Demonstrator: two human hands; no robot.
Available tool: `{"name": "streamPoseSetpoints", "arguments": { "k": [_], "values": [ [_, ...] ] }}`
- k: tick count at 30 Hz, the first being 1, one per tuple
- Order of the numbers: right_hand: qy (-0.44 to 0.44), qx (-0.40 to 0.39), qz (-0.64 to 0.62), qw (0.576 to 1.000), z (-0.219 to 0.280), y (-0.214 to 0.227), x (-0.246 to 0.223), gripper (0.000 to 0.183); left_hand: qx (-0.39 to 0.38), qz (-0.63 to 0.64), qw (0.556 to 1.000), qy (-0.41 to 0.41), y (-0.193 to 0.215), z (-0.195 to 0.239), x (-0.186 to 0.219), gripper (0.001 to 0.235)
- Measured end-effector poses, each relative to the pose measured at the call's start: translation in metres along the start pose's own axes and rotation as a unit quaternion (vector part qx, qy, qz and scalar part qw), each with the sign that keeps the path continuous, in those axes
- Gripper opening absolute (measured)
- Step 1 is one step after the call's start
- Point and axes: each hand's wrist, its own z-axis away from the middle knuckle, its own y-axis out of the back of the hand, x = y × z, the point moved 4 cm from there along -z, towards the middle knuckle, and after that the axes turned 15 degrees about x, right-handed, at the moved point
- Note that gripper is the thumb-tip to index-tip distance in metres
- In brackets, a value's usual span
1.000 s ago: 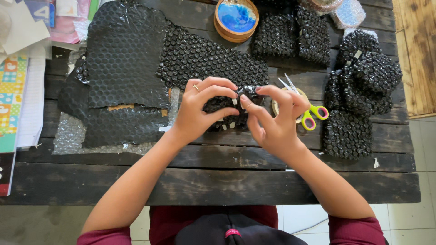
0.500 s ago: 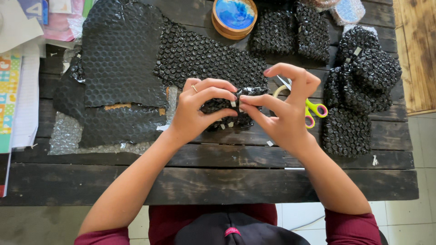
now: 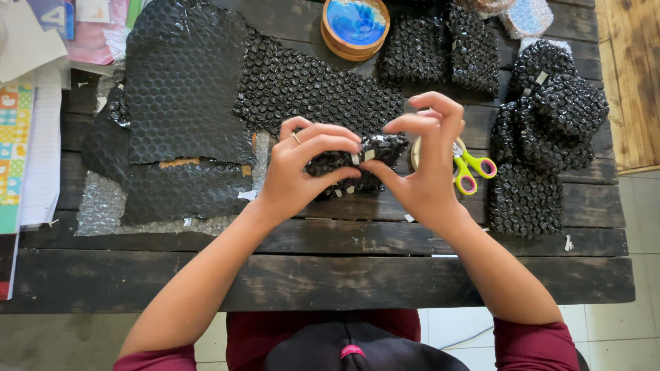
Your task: The person folds black bubble wrap into small square pads and secures them with pieces of clear tape. They repeatedly cut tape with scissors, apply it to the folded bubble wrap, and stack the finished pads on the table.
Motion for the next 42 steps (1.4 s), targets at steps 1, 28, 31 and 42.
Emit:
{"name": "streamPoseSetpoints", "arguments": {
  "k": [1,28,31,42],
  "values": [
    [0.000,0.001,0.000,1.000,0.000,-0.001,0.000,0.044,-0.001,0.000,1.000,-0.001,-0.001,0.003,-0.002,0.024],
    [-0.422,0.015,-0.285,0.860,0.105,-0.038,0.137,0.013,0.055,0.134,0.900,0.411,-0.032,0.050,-0.078,0.026],
    [-0.415,0.014,-0.285,0.864,0.100,-0.036,0.131,0.009,0.051,0.119,0.906,0.403,-0.033,0.052,-0.083,0.025],
    [-0.344,0.026,-0.271,0.899,0.069,-0.018,0.091,0.018,0.056,0.123,0.889,0.437,-0.025,0.040,-0.073,0.029]
  ]
}}
